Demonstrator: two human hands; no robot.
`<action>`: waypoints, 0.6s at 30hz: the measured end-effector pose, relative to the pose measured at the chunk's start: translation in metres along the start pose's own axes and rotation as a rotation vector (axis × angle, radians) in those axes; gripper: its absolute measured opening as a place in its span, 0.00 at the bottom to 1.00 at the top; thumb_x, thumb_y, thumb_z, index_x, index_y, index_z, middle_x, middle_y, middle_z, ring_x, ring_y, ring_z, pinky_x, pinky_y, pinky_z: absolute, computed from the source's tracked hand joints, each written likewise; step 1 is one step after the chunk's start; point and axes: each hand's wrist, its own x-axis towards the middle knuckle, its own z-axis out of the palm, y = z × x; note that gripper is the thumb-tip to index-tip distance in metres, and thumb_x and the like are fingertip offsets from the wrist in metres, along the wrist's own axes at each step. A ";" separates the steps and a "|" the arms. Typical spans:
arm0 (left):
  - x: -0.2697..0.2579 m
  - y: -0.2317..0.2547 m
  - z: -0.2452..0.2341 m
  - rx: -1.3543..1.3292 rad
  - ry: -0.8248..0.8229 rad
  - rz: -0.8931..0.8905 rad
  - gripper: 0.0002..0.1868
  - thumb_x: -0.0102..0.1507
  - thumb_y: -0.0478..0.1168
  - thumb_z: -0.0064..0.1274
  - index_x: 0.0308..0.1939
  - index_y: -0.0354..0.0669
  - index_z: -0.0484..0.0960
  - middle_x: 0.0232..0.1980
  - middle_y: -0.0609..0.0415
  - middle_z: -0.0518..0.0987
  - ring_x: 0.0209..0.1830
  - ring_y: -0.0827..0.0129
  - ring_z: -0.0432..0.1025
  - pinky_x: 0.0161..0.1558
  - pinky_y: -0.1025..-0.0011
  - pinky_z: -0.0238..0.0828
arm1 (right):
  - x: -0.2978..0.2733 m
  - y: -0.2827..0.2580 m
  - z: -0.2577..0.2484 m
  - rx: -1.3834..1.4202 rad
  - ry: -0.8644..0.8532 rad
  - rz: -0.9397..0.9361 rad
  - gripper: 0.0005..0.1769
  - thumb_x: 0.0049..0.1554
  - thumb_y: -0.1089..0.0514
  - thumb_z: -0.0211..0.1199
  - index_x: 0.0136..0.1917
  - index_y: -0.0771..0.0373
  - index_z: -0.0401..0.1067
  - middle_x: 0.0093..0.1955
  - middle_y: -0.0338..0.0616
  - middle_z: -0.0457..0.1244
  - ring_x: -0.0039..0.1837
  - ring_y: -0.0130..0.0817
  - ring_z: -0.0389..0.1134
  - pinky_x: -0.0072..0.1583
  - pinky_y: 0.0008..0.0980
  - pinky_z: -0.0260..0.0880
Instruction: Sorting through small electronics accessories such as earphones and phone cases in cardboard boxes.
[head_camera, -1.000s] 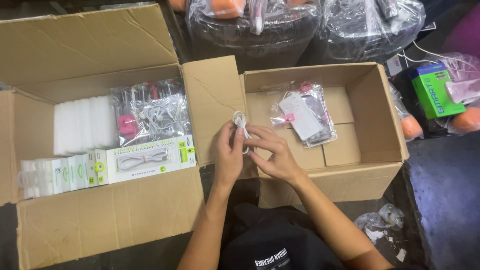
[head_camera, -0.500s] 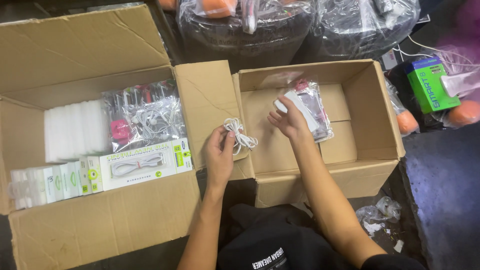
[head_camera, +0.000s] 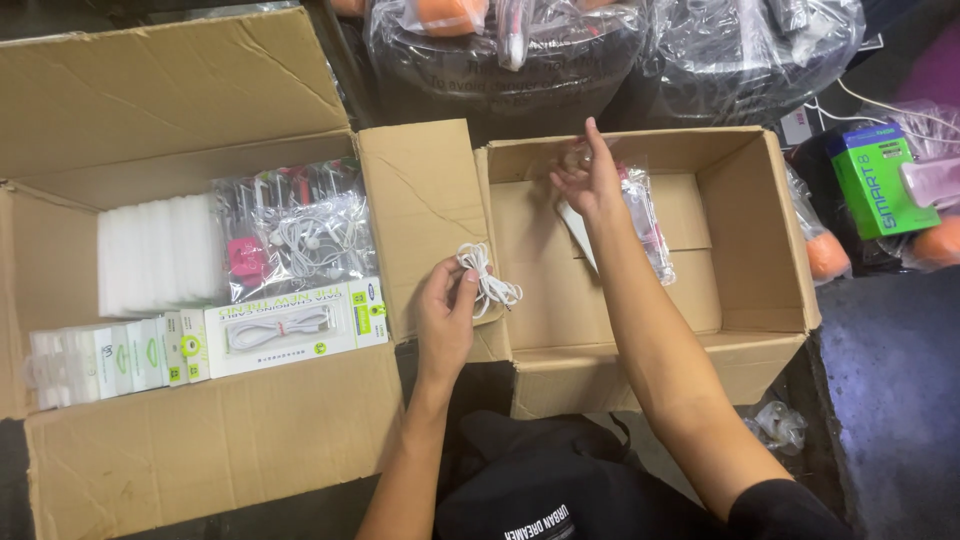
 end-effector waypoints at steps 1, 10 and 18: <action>0.000 0.001 0.000 0.001 0.001 0.000 0.13 0.71 0.35 0.48 0.57 0.29 0.76 0.48 0.49 0.84 0.47 0.73 0.78 0.50 0.74 0.77 | 0.002 0.000 -0.002 0.000 -0.001 0.001 0.63 0.42 0.32 0.77 0.74 0.65 0.46 0.73 0.60 0.54 0.73 0.61 0.58 0.71 0.57 0.57; 0.001 -0.004 0.000 0.060 -0.010 0.033 0.13 0.71 0.35 0.48 0.57 0.28 0.77 0.48 0.48 0.84 0.48 0.72 0.78 0.50 0.75 0.76 | -0.009 0.028 -0.017 0.120 -0.057 -0.134 0.06 0.59 0.64 0.61 0.51 0.65 0.69 0.51 0.50 0.65 0.56 0.47 0.72 0.60 0.47 0.74; 0.001 0.015 0.002 -0.147 0.134 -0.084 0.19 0.71 0.34 0.43 0.66 0.36 0.67 0.46 0.46 0.83 0.44 0.70 0.79 0.46 0.72 0.78 | -0.201 0.052 0.034 -0.048 -0.274 -0.394 0.07 0.61 0.63 0.63 0.52 0.68 0.72 0.57 0.53 0.67 0.61 0.42 0.71 0.64 0.43 0.73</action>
